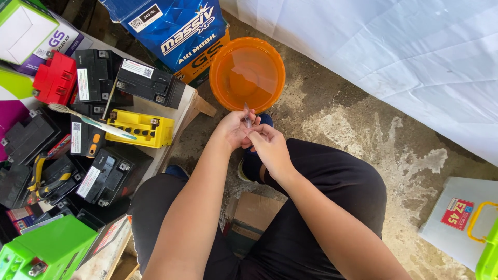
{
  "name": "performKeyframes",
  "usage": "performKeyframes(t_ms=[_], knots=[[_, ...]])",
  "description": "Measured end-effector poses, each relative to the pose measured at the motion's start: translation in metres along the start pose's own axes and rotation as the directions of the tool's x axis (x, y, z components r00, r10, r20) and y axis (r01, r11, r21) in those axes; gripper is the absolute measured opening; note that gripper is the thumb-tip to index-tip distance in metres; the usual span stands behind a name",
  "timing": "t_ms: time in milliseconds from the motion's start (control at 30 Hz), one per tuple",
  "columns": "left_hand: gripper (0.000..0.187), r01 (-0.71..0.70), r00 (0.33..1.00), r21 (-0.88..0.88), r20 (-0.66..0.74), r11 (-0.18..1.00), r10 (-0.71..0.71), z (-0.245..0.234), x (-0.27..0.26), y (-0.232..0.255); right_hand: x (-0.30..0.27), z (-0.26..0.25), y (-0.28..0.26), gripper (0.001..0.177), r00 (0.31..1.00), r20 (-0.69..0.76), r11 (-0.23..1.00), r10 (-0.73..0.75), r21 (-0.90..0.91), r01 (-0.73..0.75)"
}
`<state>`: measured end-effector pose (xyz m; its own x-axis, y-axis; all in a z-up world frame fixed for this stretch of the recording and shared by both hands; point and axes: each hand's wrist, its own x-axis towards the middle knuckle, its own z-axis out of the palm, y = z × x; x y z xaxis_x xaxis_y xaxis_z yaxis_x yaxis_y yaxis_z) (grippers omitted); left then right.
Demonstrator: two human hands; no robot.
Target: Filling a motorcycle battery with electrolyte using a syringe
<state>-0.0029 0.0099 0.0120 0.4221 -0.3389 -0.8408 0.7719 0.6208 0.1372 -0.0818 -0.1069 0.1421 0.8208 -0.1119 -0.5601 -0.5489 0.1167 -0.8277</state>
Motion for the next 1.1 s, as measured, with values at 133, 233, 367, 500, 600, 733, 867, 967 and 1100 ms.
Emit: performKeyframes(t_ms=[133,233,367,500,600,733,867,967,1100], knots=[[0.021,-0.004,1.0,-0.029,-0.004,1.0,0.004,-0.001,0.002,0.0,0.002,0.001,0.004,0.023,1.0,0.008,1.0,-0.009,0.002,0.009],[0.026,0.007,1.0,0.003,0.007,1.0,-0.007,-0.001,0.003,0.001,0.0,0.001,0.0,0.024,1.0,0.008,1.0,-0.001,-0.016,0.001],[0.024,-0.009,1.0,-0.011,-0.008,1.0,0.009,-0.001,0.003,0.0,0.003,0.001,0.007,0.025,1.0,0.016,1.0,-0.023,-0.007,0.023],[0.022,-0.02,0.999,-0.025,-0.025,0.999,0.02,0.006,-0.007,0.0,0.007,0.0,0.013,0.025,0.999,0.022,1.0,-0.028,0.001,0.028],[0.025,-0.021,0.999,-0.007,-0.023,1.0,0.021,0.003,-0.003,0.0,0.001,0.001,0.004,0.025,1.0,0.016,1.0,-0.022,0.012,0.022],[0.026,-0.009,1.0,0.003,-0.019,1.0,0.009,0.005,-0.008,0.001,0.004,0.001,0.009,0.026,0.999,0.022,0.999,-0.031,0.015,0.031],[0.025,-0.011,1.0,0.015,-0.013,1.0,0.011,0.003,-0.003,0.001,0.004,0.001,0.01,0.025,0.999,0.014,1.0,-0.028,0.009,0.028],[0.025,-0.014,1.0,0.03,-0.01,0.999,0.014,-0.001,0.004,0.001,0.004,0.002,0.008,0.024,1.0,0.01,1.0,-0.026,0.006,0.026],[0.027,-0.002,1.0,0.054,-0.009,0.999,0.002,-0.001,0.005,0.002,0.002,0.001,0.004,0.025,1.0,0.011,1.0,-0.014,0.0,0.014]])
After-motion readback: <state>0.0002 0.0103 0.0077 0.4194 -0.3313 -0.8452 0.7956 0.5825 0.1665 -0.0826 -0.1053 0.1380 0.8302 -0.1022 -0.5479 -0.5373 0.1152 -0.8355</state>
